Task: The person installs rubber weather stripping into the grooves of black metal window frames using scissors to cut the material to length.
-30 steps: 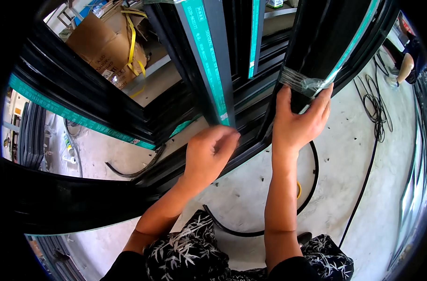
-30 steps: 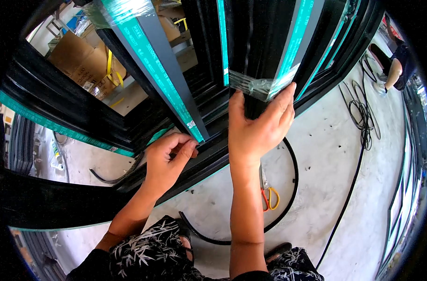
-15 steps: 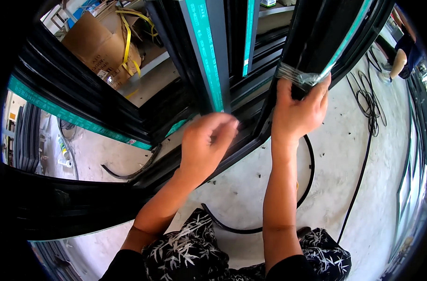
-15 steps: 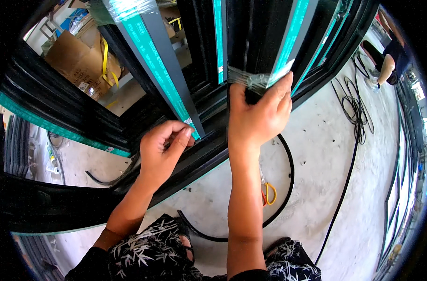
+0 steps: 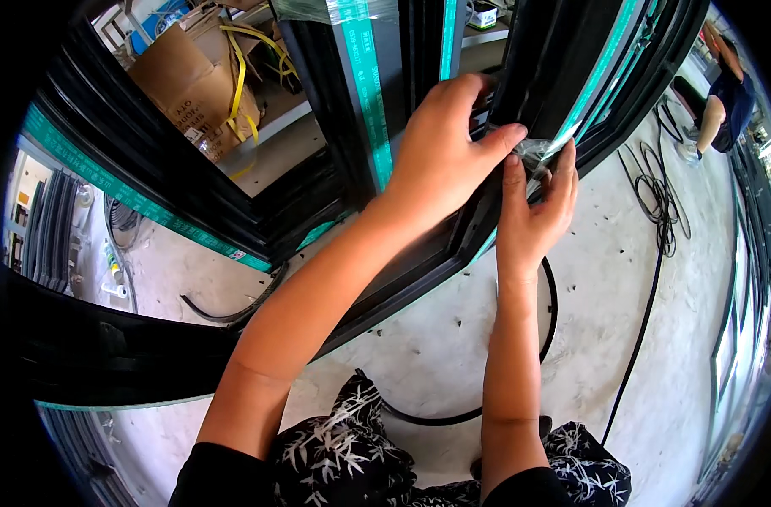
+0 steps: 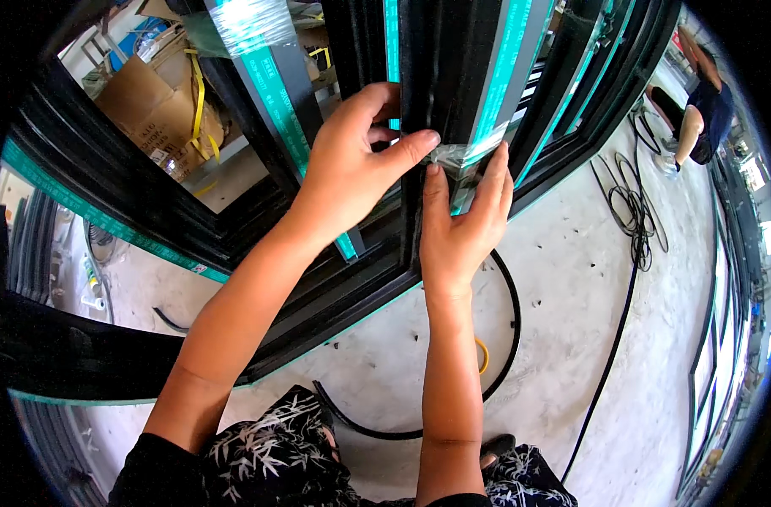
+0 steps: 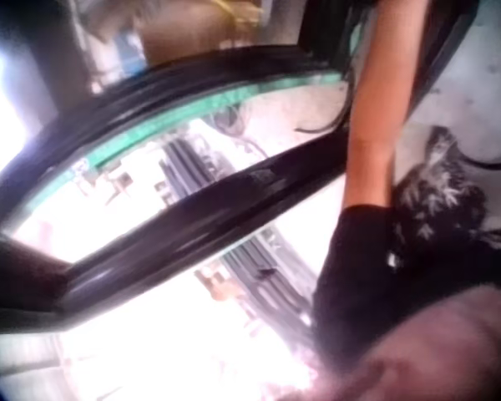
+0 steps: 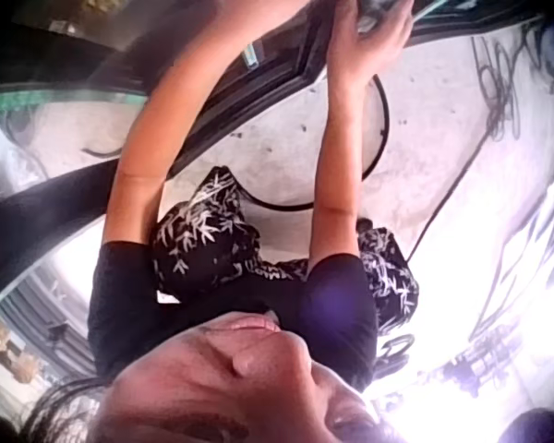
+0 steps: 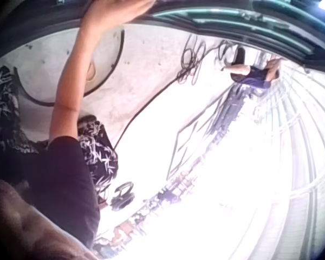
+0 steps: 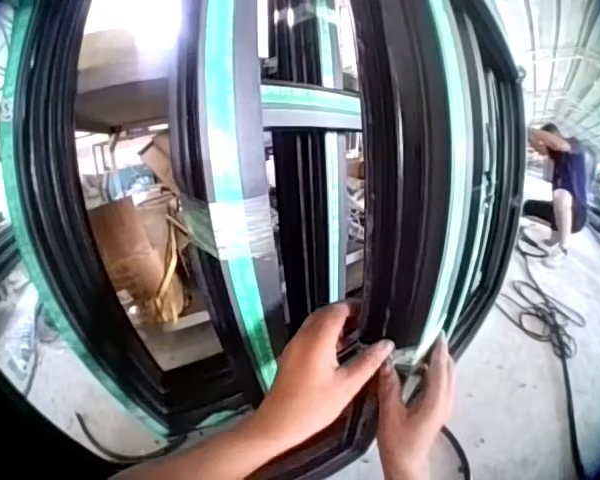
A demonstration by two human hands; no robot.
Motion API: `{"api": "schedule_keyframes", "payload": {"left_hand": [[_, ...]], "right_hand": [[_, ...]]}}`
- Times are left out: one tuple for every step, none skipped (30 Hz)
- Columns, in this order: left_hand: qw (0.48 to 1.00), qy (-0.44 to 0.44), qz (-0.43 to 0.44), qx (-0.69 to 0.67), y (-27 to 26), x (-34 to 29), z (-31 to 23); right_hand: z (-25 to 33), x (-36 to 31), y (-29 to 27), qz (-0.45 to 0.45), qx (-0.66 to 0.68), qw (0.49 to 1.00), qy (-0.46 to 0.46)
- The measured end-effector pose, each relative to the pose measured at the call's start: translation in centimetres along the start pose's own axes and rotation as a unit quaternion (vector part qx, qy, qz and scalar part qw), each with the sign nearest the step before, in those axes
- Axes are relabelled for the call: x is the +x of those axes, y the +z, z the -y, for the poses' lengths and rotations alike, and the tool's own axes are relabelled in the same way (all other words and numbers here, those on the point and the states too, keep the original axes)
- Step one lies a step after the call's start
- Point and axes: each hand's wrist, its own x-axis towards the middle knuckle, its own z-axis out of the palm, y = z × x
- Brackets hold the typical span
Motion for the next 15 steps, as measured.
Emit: {"api": "schedule_keyframes", "payload": {"left_hand": [[0.998, -0.023, 0.023, -0.061, 0.1, 0.2, 0.3], [0.99, -0.047, 0.046, -0.122, 0.1, 0.3, 0.6], [0.977, -0.071, 0.069, -0.187, 0.3, 0.6, 0.7], [0.965, -0.079, 0.097, -0.23, 0.3, 0.8, 0.8], [0.955, -0.088, 0.106, -0.262, 0.5, 0.9, 0.7], [0.944, -0.098, 0.114, -0.293, 0.7, 0.8, 0.6], [0.932, -0.108, 0.121, -0.324, 0.9, 0.7, 0.5], [0.945, -0.092, 0.097, -0.298, 1.6, 0.5, 0.7], [0.957, -0.077, 0.072, -0.271, 2.2, 0.2, 0.8], [0.952, -0.053, 0.065, -0.295, 2.4, 0.1, 1.0], [0.949, -0.067, 0.068, -0.3, 2.4, -0.2, 1.2], [0.946, -0.077, 0.07, -0.307, 2.4, -0.2, 1.0], [0.943, -0.086, 0.073, -0.313, 2.4, -0.2, 0.9], [0.94, -0.118, 0.105, -0.302, 1.8, 0.0, 0.9], [0.935, -0.149, 0.138, -0.29, 0.9, 0.3, 0.9]], "right_hand": [[-0.1, 0.0, 0.0, -0.001, -0.003, 1.0, -0.007], [-0.1, 0.0, 0.1, -0.001, -0.006, 1.0, -0.013], [-0.3, 0.1, 0.0, -0.002, -0.014, 1.0, -0.021], [-0.4, 0.1, -0.1, -0.003, -0.008, 1.0, -0.02], [-0.5, 0.2, -0.2, -0.005, -0.002, 1.0, -0.019], [-0.6, 0.2, -0.2, -0.005, 0.004, 1.0, -0.018], [-0.6, 0.1, 0.0, -0.008, -0.005, 1.0, -0.019], [-0.6, 0.2, 0.2, -0.012, -0.014, 1.0, -0.02], [-0.5, 0.1, 0.4, -0.016, -0.021, 0.999, -0.02], [-0.3, 0.2, 0.5, -0.023, -0.016, 0.999, -0.021], [-0.4, 0.0, 0.4, -0.018, -0.014, 1.0, -0.012], [-0.6, 0.3, 0.2, -0.015, -0.01, 1.0, -0.008], [-0.7, 0.4, -0.1, -0.013, -0.007, 1.0, -0.004], [-0.8, 0.5, -0.2, -0.009, 0.01, 1.0, 0.001], [-1.0, 0.6, -0.4, -0.006, 0.027, 1.0, 0.007]]}}
